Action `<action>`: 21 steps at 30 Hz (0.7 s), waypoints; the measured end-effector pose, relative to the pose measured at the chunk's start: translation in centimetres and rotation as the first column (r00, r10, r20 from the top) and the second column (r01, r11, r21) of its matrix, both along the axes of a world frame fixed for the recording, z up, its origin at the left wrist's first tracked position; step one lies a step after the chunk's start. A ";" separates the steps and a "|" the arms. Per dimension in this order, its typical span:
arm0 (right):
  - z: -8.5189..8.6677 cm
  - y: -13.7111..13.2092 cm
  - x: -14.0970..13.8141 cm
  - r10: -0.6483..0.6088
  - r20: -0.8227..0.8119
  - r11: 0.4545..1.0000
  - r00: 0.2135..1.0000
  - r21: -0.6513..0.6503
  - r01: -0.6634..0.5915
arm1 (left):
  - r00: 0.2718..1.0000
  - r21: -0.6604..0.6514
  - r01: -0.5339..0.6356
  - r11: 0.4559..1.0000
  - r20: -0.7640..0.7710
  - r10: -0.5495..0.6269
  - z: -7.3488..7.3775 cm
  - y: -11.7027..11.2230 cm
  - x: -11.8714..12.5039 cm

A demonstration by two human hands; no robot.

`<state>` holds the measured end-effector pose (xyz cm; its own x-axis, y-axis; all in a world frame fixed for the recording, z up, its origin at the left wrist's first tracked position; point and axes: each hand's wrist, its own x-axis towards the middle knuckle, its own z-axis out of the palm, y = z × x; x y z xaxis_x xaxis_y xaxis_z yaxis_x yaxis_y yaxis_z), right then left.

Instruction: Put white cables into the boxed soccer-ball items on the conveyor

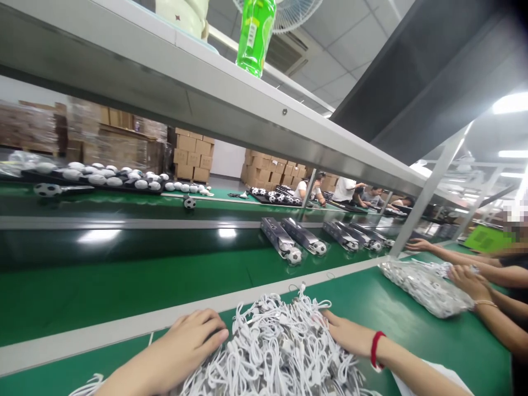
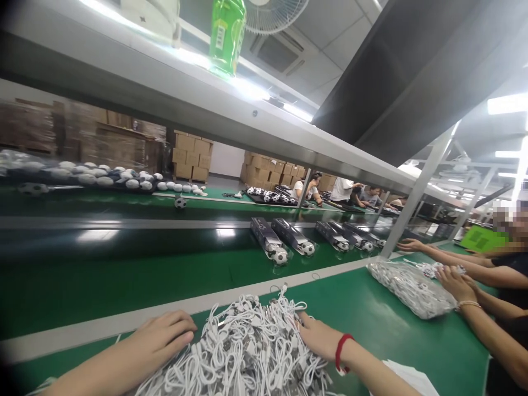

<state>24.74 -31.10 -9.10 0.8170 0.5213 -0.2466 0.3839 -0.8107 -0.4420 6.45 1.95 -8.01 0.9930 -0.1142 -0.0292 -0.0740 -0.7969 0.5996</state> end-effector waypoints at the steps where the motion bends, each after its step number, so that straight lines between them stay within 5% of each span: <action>1: 0.0 0.4 -0.4 -0.002 -0.034 1.000 0.999 0.027 0.003 | 1.000 -0.006 0.002 1.000 0.004 -0.002 0.1 0.0 0.0; 13: -4.1 1.8 -4.6 -0.180 -0.110 0.947 0.977 0.249 0.203 | 0.998 -0.040 -0.031 0.999 -0.060 0.028 0.9 -0.1 -0.3; 21: -2.7 -0.2 -3.6 -0.111 -0.105 0.968 0.988 0.215 0.131 | 0.996 -0.039 -0.089 0.995 -0.036 0.087 1.3 -0.6 -0.2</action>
